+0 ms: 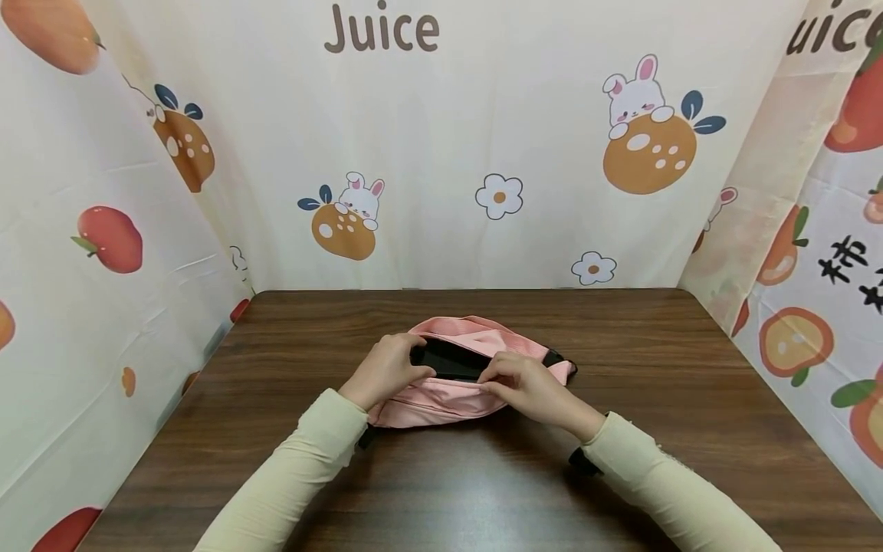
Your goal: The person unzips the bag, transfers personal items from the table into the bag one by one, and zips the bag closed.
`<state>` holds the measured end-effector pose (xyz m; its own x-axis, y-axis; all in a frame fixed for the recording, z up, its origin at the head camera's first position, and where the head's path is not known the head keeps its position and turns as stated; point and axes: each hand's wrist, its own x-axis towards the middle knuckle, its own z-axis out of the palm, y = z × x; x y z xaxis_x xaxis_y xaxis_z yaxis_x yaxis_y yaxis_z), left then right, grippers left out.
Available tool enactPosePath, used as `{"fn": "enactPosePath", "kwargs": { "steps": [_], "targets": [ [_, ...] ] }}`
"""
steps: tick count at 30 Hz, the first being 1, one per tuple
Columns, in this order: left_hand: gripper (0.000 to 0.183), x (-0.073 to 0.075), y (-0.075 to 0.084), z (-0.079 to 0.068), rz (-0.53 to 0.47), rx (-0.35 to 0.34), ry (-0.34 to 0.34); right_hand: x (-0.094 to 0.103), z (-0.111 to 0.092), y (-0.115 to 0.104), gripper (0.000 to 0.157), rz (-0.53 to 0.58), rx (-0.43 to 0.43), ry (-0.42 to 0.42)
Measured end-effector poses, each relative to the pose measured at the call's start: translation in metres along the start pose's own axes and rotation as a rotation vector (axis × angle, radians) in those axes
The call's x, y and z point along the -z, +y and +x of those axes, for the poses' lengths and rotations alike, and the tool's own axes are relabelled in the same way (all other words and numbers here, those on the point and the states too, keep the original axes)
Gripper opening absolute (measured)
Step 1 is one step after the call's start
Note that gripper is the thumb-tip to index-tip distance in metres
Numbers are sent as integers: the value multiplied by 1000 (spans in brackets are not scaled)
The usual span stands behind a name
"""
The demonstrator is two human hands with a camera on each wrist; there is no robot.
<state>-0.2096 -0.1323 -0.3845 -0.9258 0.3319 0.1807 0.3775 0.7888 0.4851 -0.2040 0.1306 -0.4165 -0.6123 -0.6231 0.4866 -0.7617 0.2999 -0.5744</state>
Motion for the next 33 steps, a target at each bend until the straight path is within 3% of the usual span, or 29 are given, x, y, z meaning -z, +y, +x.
{"fn": "enactPosePath", "kwargs": {
  "steps": [6,9,12,23,33],
  "targets": [
    [28,10,-3,-1,-24,-35,-104,0,2,-3,6,-10,-63,43],
    [21,15,-5,-4,-36,-56,-120,0,3,-4,7,11,-92,58],
    [18,21,-8,-7,-81,-40,-102,-1,3,-3,7,18,-107,60],
    [17,33,-29,-24,-152,33,70,1,5,-4,6,16,-128,45],
    [20,30,-51,-43,-127,100,62,2,8,-7,6,-47,-129,43]
  ]
}}
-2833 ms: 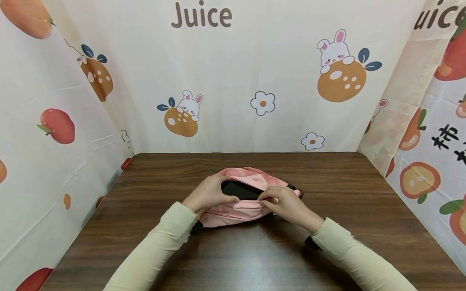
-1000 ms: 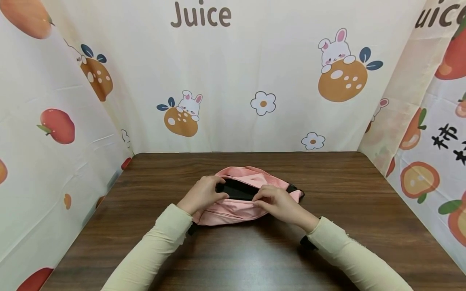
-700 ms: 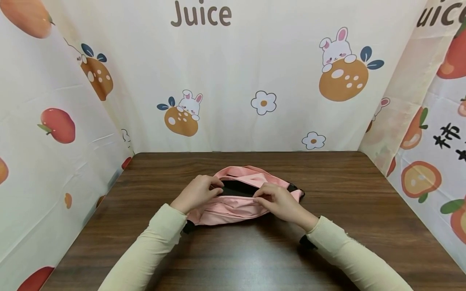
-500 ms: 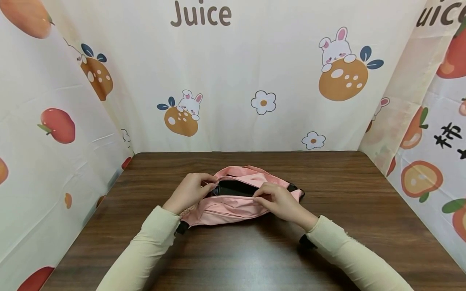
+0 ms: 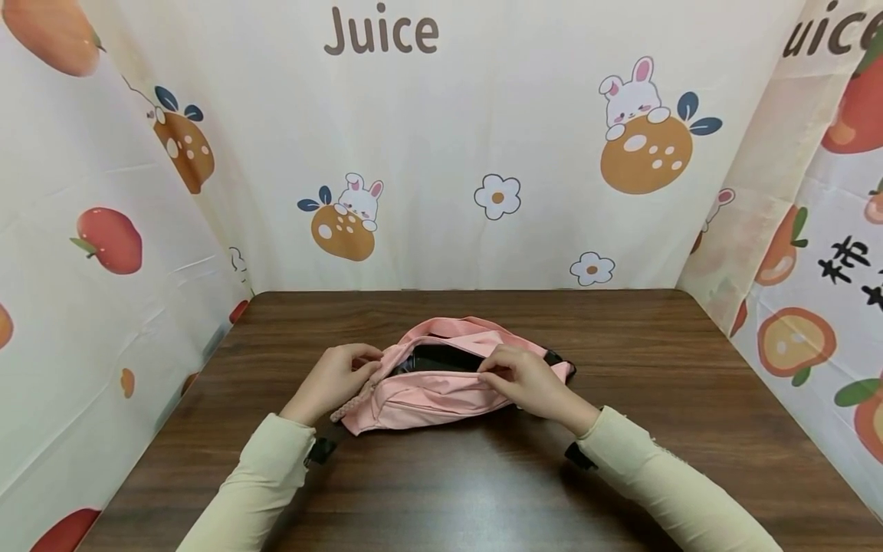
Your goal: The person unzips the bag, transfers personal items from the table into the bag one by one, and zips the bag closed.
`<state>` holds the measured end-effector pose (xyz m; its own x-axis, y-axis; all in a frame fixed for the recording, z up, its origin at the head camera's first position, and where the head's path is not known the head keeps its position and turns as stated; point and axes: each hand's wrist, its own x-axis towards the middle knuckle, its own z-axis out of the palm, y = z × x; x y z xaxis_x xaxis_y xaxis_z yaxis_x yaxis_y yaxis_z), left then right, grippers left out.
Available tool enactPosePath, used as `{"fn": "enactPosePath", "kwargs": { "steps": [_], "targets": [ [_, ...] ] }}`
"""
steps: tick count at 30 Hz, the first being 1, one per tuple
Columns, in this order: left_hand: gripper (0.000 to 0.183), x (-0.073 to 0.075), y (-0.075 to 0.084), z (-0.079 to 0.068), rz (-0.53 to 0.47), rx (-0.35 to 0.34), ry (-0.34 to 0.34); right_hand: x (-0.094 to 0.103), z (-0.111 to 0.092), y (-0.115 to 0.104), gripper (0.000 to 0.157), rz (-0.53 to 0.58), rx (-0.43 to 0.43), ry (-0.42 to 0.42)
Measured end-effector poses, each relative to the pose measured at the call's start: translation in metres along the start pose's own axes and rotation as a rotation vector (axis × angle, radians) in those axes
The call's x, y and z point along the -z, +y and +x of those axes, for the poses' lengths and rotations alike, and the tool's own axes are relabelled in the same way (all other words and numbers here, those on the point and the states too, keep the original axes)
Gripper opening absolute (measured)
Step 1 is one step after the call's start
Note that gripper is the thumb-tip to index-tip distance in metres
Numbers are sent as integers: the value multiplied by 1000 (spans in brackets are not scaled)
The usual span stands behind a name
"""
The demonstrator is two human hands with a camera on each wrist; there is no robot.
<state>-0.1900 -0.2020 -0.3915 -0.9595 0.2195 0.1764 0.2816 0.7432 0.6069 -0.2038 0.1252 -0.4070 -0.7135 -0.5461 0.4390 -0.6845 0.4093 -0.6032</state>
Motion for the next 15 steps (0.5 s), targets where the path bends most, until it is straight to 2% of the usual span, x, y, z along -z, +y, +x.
{"fn": "enactPosePath", "kwargs": {
  "steps": [6,11,15],
  "targets": [
    [22,-4,-13,0,28,60,-39,1,1,-2,2,-42,-13,-17],
    [29,-8,-21,2,-9,132,-91,2,2,-3,5,-50,-20,-43],
    [32,-9,-26,5,-35,146,-116,3,4,-4,2,-53,-15,-44]
  ]
}}
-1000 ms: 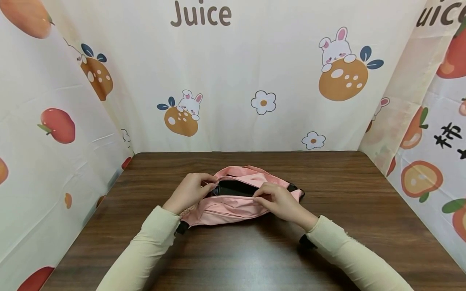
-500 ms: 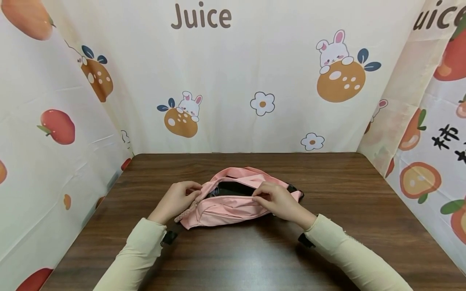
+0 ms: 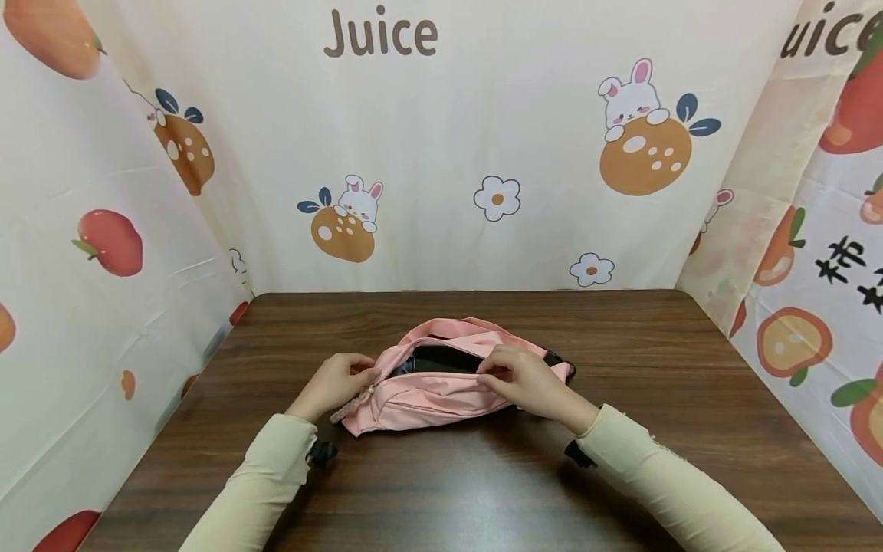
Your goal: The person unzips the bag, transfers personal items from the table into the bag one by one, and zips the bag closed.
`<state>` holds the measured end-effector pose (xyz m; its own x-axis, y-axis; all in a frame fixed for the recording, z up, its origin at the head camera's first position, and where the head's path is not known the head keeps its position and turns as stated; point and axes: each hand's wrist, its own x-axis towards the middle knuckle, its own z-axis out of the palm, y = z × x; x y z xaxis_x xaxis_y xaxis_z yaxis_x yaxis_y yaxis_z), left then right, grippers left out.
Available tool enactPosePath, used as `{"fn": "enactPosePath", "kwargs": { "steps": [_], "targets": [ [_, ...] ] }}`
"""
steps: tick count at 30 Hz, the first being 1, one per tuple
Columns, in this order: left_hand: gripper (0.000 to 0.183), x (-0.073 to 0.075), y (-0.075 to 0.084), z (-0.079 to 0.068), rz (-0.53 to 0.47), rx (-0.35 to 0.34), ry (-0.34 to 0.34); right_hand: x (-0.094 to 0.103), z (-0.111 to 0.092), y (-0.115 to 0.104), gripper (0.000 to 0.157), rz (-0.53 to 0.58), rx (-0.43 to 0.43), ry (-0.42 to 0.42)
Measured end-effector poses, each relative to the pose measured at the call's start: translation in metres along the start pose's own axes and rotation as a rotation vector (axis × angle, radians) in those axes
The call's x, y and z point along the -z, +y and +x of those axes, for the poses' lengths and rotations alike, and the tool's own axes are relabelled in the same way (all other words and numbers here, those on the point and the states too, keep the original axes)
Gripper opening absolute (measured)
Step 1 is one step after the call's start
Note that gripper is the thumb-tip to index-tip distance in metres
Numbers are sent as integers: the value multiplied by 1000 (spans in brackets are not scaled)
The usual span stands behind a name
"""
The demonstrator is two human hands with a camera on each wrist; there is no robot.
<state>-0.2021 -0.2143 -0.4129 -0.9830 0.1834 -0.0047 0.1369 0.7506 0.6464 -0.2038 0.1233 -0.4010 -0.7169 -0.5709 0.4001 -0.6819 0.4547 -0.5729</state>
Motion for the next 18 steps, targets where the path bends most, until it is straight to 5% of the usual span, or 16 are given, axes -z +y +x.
{"fn": "enactPosePath", "kwargs": {
  "steps": [9,18],
  "targets": [
    [27,-2,-9,9,-37,35,-65,-3,7,-4,4,-6,39,-4],
    [16,-6,-12,12,-134,87,-13,-11,19,-14,9,-70,124,59]
  ]
}}
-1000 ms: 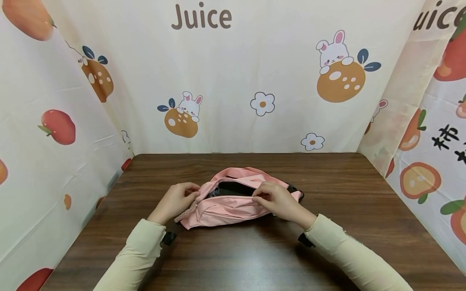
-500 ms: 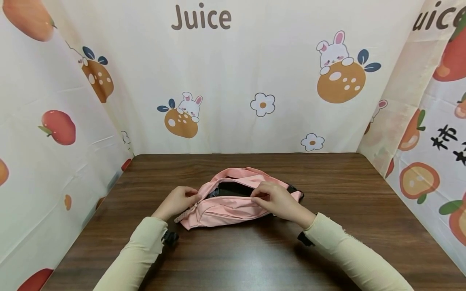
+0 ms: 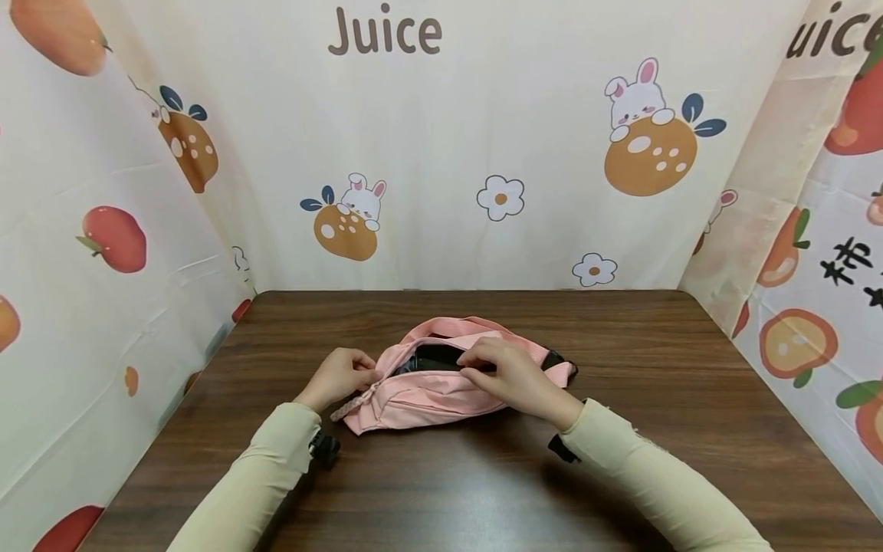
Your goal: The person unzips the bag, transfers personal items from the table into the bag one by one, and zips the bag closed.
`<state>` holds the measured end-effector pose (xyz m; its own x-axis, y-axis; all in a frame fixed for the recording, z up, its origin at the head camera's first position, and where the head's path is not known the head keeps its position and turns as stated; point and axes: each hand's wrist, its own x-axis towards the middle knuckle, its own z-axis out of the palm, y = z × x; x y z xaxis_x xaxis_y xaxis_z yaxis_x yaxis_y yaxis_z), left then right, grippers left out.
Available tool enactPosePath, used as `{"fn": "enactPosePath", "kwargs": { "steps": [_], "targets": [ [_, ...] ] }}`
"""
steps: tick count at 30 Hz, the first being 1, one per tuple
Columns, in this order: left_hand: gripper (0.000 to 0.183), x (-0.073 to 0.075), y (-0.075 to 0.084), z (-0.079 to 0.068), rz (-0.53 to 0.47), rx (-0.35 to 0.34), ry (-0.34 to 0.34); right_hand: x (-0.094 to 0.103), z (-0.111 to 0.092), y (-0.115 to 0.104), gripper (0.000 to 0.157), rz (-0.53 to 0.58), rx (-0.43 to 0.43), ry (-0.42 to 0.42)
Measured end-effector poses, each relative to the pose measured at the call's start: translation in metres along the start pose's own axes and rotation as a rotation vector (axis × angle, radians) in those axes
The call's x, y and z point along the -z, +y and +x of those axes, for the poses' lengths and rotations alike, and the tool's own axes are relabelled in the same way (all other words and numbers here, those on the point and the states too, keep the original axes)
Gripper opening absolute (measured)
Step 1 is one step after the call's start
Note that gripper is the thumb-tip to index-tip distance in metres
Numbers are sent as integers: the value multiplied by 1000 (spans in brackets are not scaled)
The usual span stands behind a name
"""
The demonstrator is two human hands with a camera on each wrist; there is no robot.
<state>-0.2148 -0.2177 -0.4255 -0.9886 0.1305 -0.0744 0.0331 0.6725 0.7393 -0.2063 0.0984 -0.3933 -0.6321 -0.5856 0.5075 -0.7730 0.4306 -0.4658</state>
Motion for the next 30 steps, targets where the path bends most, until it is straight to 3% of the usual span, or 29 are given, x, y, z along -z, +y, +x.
{"fn": "enactPosePath", "kwargs": {
  "steps": [10,18,22,30],
  "targets": [
    [16,0,-5,1,-142,45,-6,-12,24,-21,9,-44,146,10],
    [20,2,-10,3,-279,82,-41,-27,43,-35,15,-39,85,-111],
    [23,3,-12,4,-298,102,-58,-38,52,-39,17,-62,54,-163],
    [22,4,-15,6,-318,109,-95,-61,65,-49,19,-190,129,-203]
  ]
}}
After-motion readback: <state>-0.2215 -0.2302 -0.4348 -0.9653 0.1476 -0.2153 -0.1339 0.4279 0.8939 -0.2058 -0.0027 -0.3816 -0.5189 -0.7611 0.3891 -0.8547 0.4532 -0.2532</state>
